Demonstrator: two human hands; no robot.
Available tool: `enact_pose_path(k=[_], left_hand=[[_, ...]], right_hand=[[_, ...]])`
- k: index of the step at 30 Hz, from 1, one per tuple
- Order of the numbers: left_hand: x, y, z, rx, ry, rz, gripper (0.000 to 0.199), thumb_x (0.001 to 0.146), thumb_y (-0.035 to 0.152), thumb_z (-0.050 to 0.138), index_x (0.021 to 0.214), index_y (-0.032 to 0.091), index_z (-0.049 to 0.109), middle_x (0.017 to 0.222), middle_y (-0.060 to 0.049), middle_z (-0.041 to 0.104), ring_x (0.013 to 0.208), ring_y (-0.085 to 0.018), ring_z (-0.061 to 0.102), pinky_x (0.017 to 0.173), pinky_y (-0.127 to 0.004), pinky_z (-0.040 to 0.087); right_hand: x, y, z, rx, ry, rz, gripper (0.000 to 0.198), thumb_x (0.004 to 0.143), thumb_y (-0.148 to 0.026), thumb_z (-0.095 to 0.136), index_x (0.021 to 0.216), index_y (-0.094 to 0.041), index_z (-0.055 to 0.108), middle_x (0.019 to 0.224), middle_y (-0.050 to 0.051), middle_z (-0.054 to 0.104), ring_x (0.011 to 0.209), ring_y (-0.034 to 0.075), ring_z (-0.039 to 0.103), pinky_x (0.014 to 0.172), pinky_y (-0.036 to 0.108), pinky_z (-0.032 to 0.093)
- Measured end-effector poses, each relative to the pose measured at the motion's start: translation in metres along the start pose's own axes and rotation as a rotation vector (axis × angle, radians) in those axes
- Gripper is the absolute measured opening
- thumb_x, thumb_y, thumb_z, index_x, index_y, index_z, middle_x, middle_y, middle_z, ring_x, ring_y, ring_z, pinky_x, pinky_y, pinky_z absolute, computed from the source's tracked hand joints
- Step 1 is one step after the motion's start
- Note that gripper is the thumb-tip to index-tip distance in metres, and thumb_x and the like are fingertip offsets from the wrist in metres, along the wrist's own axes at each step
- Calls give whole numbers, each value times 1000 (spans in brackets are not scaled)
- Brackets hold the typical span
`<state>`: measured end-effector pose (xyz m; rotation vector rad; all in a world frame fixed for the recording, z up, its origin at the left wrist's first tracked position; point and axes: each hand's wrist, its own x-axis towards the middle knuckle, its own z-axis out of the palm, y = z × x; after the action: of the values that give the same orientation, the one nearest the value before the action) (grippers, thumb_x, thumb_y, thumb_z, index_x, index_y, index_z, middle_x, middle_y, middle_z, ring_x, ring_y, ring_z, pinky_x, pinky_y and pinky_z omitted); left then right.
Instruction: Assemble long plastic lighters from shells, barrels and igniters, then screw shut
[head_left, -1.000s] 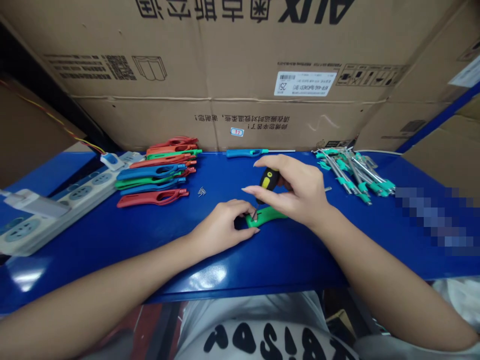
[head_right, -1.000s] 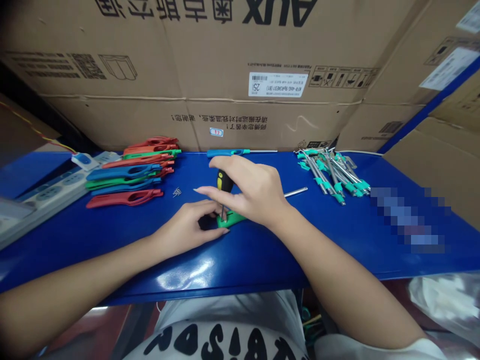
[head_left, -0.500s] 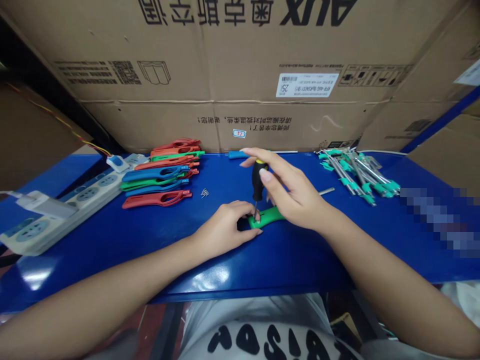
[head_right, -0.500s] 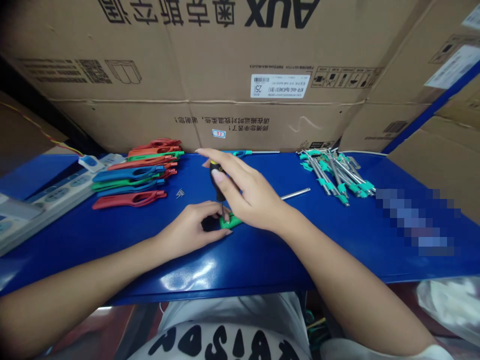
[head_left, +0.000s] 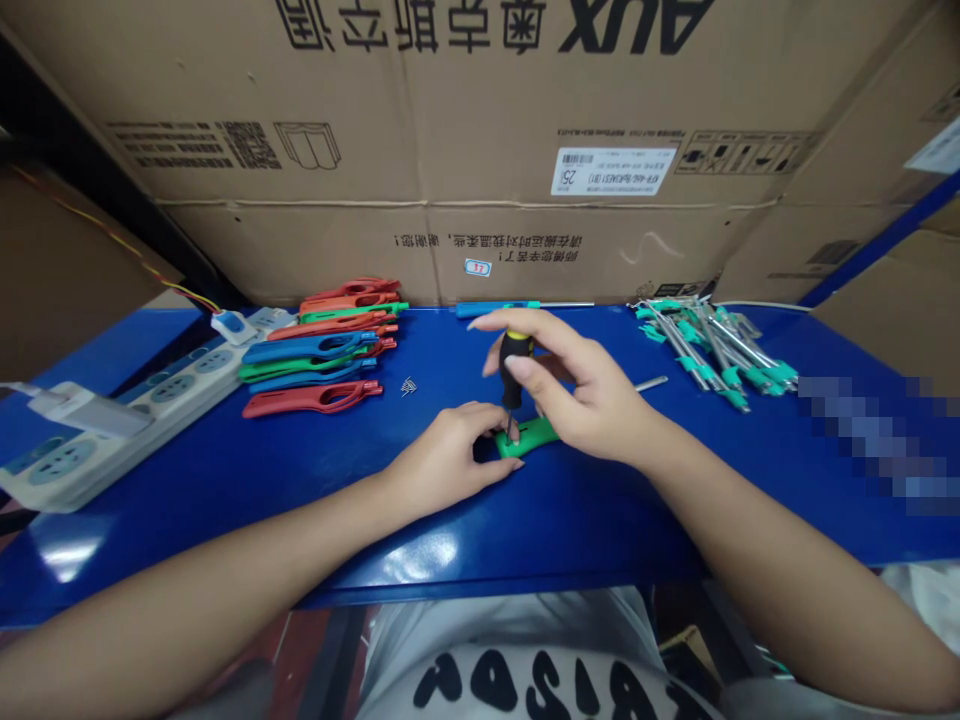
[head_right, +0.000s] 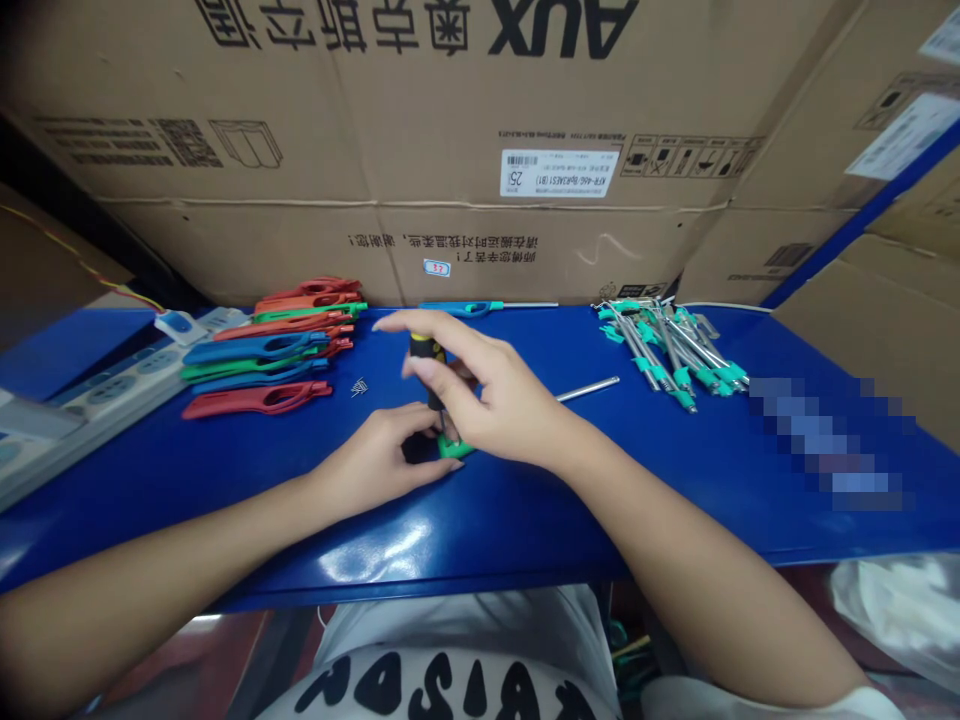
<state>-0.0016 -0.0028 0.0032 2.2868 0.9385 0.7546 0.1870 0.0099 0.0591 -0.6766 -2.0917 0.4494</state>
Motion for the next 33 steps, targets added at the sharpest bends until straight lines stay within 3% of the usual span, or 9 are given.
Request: enact_pose_path(k=[4, 6, 9, 11, 18, 22, 24, 29, 33], left_hand=[[0, 1, 0, -6, 1, 1, 18, 80, 15, 79, 91, 19, 65, 89, 0, 72, 86, -19, 67, 79, -30, 51], [0, 1, 0, -7, 4, 0, 18, 80, 16, 79, 91, 19, 65, 90, 0, 72, 85, -19, 67, 79, -30, 51], [0, 0, 0, -11, -2, -9, 15, 81, 17, 78, 91, 19, 67, 90, -1, 72, 84, -19, 67, 78, -30, 51], [-1, -1, 1, -18, -2, -14, 14, 81, 17, 78, 91, 18, 67, 90, -1, 72, 85, -19, 67, 78, -30, 52], [1, 0, 1, -9, 16, 1, 18, 79, 14, 80, 89, 18, 65, 89, 0, 71, 85, -18, 67, 78, -29, 51], [1, 0, 0, -15, -13, -6, 16, 81, 17, 78, 90, 18, 65, 92, -1, 72, 87, -19, 66, 80, -31, 51], [1, -1, 0, -26, -21, -10, 15, 82, 17, 78, 91, 18, 66, 95, -1, 73, 89, -19, 67, 82, -31, 52], [0, -1, 0, -23, -12, -6, 17, 82, 17, 78, 95, 17, 67, 96, -2, 73, 90, -20, 67, 83, -32, 52], [0, 0, 0, -21, -11, -3, 15, 82, 17, 78, 91, 17, 66, 93, -2, 72, 88, -19, 67, 81, -31, 52]], right_hand=[[-2, 1, -1, -335, 296, -142, 25, 89, -37, 73, 106, -20, 70, 98, 5, 76, 82, 17, 71, 72, 26, 55], [-2, -1, -2, -286, 261, -141, 24, 98, -33, 60, 115, -19, 70, 100, 5, 77, 82, 16, 71, 74, 27, 55], [-1, -8, -3, 16, 40, -12, 36, 107, -26, 38, 138, -21, 57, 116, 6, 73, 70, 10, 67, 67, 25, 55], [0, -10, -4, 112, -49, 35, 36, 107, -28, 39, 138, -21, 55, 117, 5, 72, 66, 8, 65, 61, 23, 54], [-1, -5, -7, -445, 239, -185, 23, 93, -38, 68, 105, -18, 71, 92, 5, 77, 78, 15, 70, 70, 25, 53], [0, 0, -8, -164, 68, -19, 34, 104, -26, 45, 135, -21, 58, 120, 6, 73, 63, 8, 64, 62, 23, 53], [1, 3, -8, 5, 2, 40, 34, 104, -27, 46, 136, -22, 56, 119, 5, 72, 55, 6, 60, 54, 21, 51], [-1, 8, -7, -245, 243, -84, 25, 88, -38, 73, 105, -20, 70, 101, 5, 75, 73, 14, 70, 69, 25, 56], [-1, 5, -5, -76, 104, -45, 33, 105, -29, 43, 132, -21, 61, 114, 6, 74, 67, 10, 68, 68, 25, 57]])
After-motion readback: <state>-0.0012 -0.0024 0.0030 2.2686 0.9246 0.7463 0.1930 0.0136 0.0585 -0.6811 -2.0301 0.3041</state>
